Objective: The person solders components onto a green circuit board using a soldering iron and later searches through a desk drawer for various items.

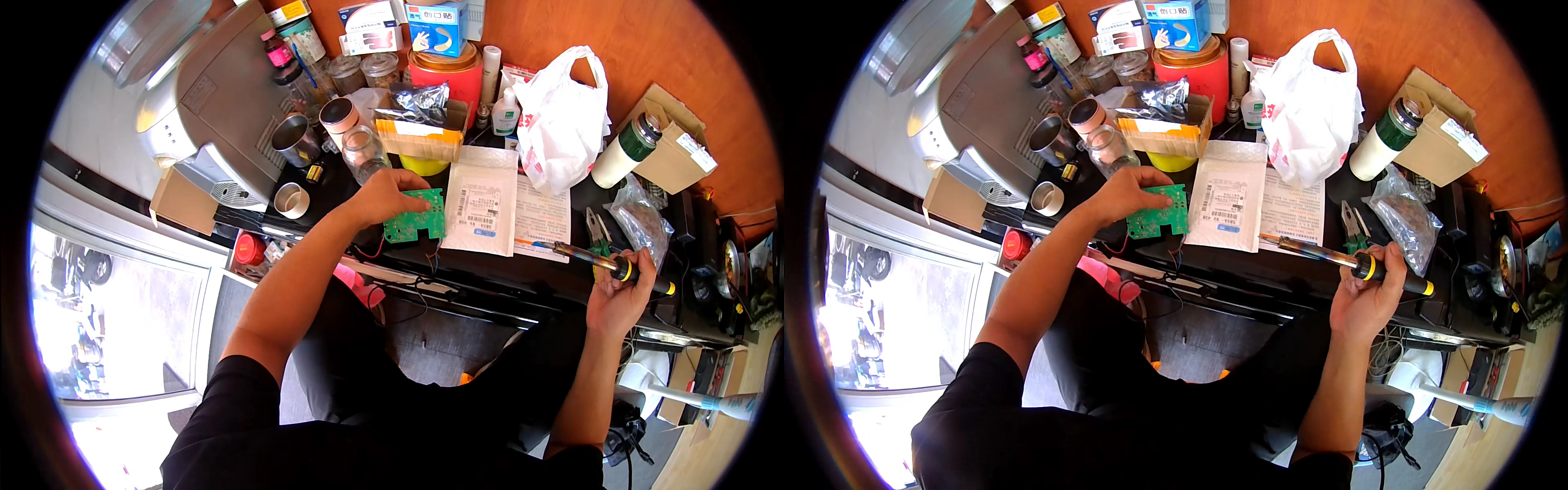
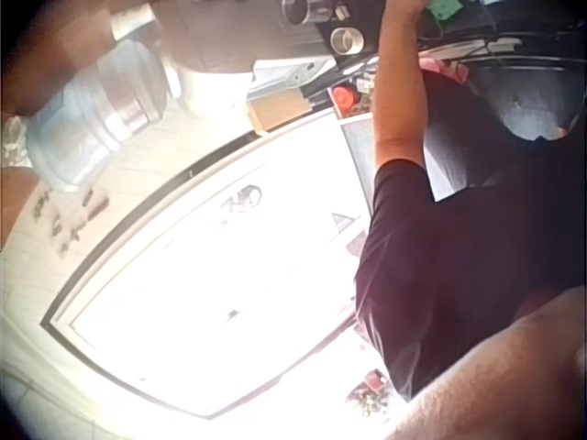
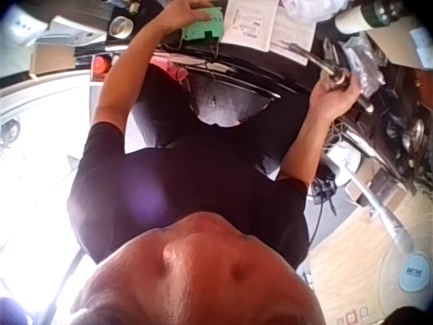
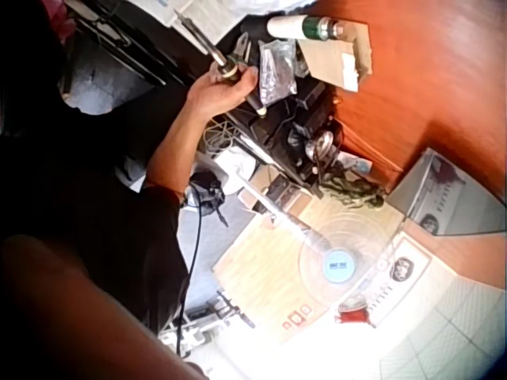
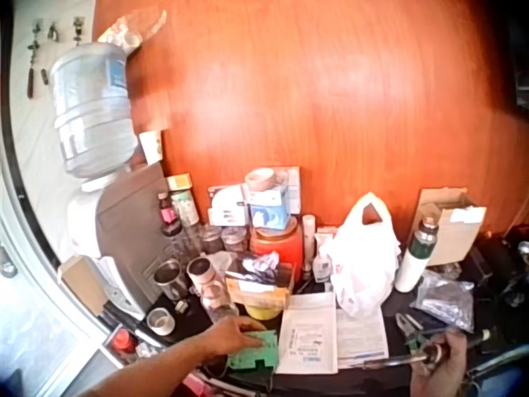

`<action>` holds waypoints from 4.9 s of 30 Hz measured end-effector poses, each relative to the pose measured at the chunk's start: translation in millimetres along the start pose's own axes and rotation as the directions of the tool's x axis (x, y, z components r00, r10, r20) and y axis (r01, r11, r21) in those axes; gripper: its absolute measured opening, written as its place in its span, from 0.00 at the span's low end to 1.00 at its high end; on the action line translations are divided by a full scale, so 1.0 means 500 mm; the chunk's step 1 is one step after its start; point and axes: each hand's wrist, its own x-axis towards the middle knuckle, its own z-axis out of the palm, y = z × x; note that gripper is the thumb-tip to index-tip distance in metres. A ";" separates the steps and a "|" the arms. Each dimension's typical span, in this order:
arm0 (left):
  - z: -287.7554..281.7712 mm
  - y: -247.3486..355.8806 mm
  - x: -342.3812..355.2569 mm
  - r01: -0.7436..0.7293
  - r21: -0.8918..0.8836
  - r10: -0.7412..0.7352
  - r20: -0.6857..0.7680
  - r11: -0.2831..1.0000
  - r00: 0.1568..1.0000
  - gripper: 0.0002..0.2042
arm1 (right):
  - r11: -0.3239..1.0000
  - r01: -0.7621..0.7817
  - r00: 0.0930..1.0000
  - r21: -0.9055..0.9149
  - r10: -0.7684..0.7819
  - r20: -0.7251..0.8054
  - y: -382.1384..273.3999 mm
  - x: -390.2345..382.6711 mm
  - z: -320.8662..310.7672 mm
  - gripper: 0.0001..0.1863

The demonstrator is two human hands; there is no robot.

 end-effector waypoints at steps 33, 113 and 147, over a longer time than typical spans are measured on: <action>0.023 -0.064 -0.199 -0.267 0.284 0.366 -0.397 0.921 0.842 0.20 | 0.985 0.012 0.987 -0.170 -0.038 -0.153 0.012 -0.018 0.048 0.15; -0.106 -0.702 -0.770 0.507 0.582 0.057 -0.690 0.636 0.721 0.14 | 0.903 -0.333 0.936 -0.271 0.352 0.025 0.050 -0.025 -0.002 0.17; -0.025 -0.573 -0.597 0.320 0.420 0.218 -0.831 0.849 0.513 0.11 | 0.888 -0.430 0.894 -0.166 0.444 0.060 0.037 -0.014 -0.022 0.22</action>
